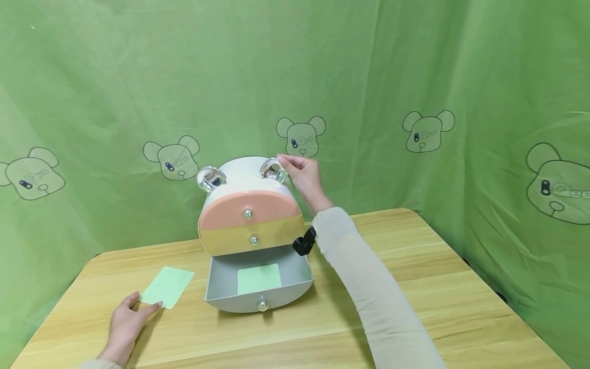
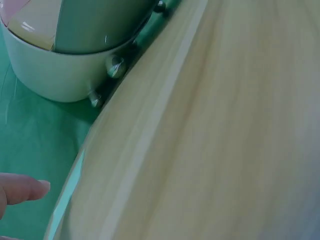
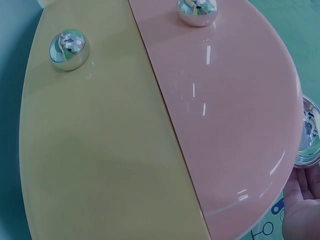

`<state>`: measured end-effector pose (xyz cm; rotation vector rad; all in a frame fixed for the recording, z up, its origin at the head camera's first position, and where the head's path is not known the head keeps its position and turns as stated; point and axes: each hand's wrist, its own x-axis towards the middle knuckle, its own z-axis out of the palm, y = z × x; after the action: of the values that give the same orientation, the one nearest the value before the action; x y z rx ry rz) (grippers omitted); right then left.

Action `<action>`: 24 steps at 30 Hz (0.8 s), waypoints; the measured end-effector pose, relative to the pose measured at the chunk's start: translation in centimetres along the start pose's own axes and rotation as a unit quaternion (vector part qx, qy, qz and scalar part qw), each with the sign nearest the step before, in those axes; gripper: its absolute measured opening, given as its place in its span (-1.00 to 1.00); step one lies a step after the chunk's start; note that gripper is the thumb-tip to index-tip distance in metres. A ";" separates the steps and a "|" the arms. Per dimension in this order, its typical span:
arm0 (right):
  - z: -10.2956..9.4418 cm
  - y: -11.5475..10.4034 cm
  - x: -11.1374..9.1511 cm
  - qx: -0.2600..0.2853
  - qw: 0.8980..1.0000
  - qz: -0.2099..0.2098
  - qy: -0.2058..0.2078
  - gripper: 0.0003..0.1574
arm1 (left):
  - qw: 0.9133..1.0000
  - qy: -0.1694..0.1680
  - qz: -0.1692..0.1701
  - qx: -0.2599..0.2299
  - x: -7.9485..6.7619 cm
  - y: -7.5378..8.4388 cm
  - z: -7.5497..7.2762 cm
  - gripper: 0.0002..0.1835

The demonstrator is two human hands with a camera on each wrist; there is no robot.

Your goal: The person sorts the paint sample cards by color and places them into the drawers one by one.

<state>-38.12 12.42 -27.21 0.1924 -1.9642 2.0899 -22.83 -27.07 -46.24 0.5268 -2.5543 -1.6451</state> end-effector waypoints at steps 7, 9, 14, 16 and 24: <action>0.1 0.1 0.1 -0.002 1.000 0.000 0.002 -0.63 | 1.000 0.017 0.001 0.021 -0.3 0.0 0.5 0.15; 0.1 0.2 0.1 -0.005 1.000 -0.001 0.003 -0.63 | 0.999 0.018 0.005 0.034 -0.3 -0.1 0.6 0.16; 0.1 0.2 0.1 -0.003 1.000 -0.008 0.001 -0.62 | 0.996 0.027 0.028 0.081 -0.2 -0.5 1.0 0.18; 0.1 0.1 0.1 0.002 1.000 -0.008 0.000 -0.62 | 0.994 0.034 0.037 0.097 -0.1 -0.6 1.2 0.18; 0.1 0.1 0.1 0.002 1.000 0.002 0.005 -0.62 | 0.987 0.054 0.059 0.138 0.0 -0.7 1.8 0.15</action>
<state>-38.30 12.32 -27.29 0.1803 -1.9560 2.0936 -23.09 -25.78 -47.60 0.4555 -2.6885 -1.1985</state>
